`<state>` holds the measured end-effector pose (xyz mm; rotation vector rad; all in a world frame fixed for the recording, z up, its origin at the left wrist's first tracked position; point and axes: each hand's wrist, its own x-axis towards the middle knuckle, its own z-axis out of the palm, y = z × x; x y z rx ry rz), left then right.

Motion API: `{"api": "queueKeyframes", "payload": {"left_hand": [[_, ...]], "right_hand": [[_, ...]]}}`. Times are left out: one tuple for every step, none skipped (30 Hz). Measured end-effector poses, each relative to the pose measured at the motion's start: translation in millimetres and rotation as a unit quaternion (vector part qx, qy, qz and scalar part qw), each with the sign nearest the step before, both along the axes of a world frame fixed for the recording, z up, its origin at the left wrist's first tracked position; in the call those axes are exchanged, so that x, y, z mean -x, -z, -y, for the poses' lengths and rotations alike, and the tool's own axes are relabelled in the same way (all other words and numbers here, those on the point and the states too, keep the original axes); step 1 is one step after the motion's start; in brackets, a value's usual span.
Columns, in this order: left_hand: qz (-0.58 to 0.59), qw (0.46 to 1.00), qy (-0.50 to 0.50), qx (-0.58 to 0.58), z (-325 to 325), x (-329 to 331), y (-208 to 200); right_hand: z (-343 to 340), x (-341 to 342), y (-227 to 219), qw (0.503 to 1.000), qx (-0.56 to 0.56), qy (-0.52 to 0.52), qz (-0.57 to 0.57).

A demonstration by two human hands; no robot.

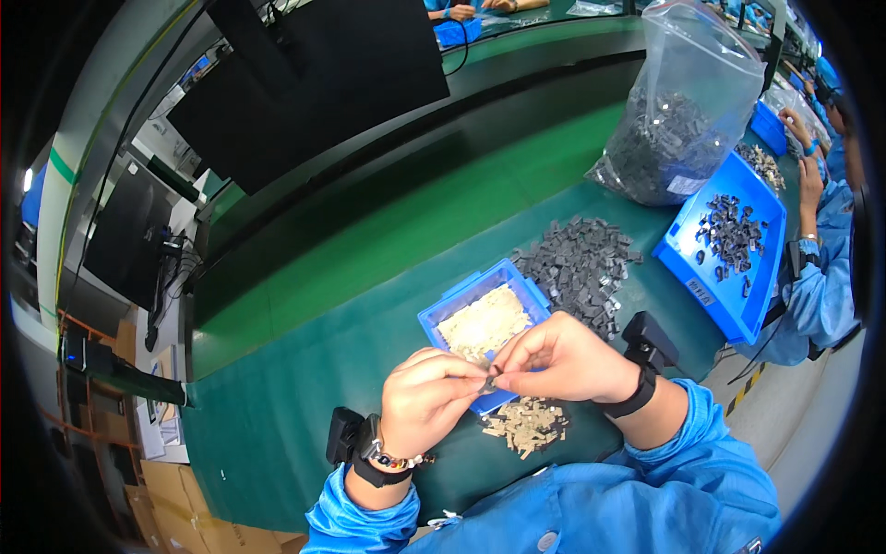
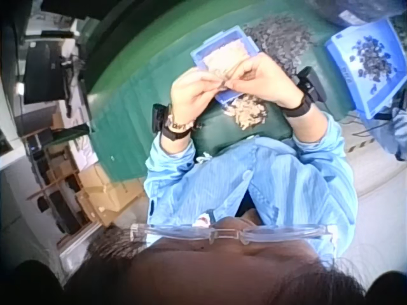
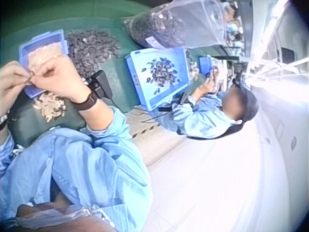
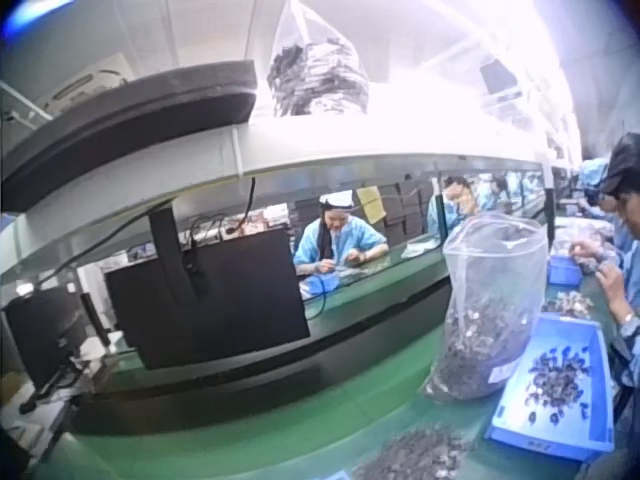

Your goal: Sort and assemble small plastic and metal components at a manufacturing workbench.

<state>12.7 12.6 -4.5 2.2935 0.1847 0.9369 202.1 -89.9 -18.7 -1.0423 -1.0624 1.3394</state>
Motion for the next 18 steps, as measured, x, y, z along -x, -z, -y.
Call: {"api": "queueKeyframes", "payload": {"left_hand": [[0.015,1.000,0.008,0.000,-1,2,0],[0.009,1.000,-0.004,-0.002,-1,4,0],[0.008,1.000,-0.013,-0.002,0,4,0],[-0.011,0.999,-0.033,-0.012,2,7,1],[-0.028,0.998,-0.044,-0.022,4,11,2],[-0.039,0.998,-0.043,-0.016,3,17,5],[-0.053,0.997,-0.046,-0.009,3,20,7],[-0.054,0.996,-0.070,-0.015,10,20,-4],[-0.059,0.993,-0.096,-0.021,14,20,-11],[-0.053,0.994,-0.091,0.024,17,20,-14],[-0.054,0.992,-0.088,0.066,16,21,-16],[-0.068,0.985,-0.088,0.134,18,19,-18],[-0.065,0.986,-0.081,0.133,19,17,-20],[-0.072,0.979,-0.077,0.173,20,15,-20],[-0.081,0.971,-0.074,0.212,19,14,-20],[-0.083,0.967,-0.074,0.227,21,14,-18],[-0.085,0.968,-0.071,0.227,21,14,-17],[-0.080,0.959,-0.063,0.265,22,14,-17]], "right_hand": [[-2,2,2,1.000,0.005,-0.014,-0.016],[-2,-1,3,0.999,0.011,-0.020,-0.024],[-4,0,1,1.000,0.007,-0.018,0.018],[-5,2,5,1.000,-0.007,-0.014,0.009],[-5,4,14,1.000,-0.018,0.002,0.000],[-7,6,15,0.999,-0.034,0.005,0.001],[-10,10,20,0.998,-0.055,0.011,0.005],[-12,14,19,0.997,-0.075,0.004,-0.005],[-14,16,23,0.997,-0.069,-0.004,-0.025],[-13,17,21,0.996,-0.079,-0.008,-0.039],[-13,18,16,0.995,-0.055,-0.008,-0.078],[-11,15,15,0.994,-0.049,-0.009,-0.100],[-10,13,14,0.991,-0.045,-0.015,-0.127],[-9,13,12,0.991,-0.047,-0.011,-0.124],[-9,13,8,0.984,-0.031,-0.037,-0.173],[-7,12,6,0.973,-0.015,-0.064,-0.223],[-7,11,6,0.973,-0.016,-0.061,-0.224],[-9,10,8,0.968,-0.004,-0.094,-0.232]]}}
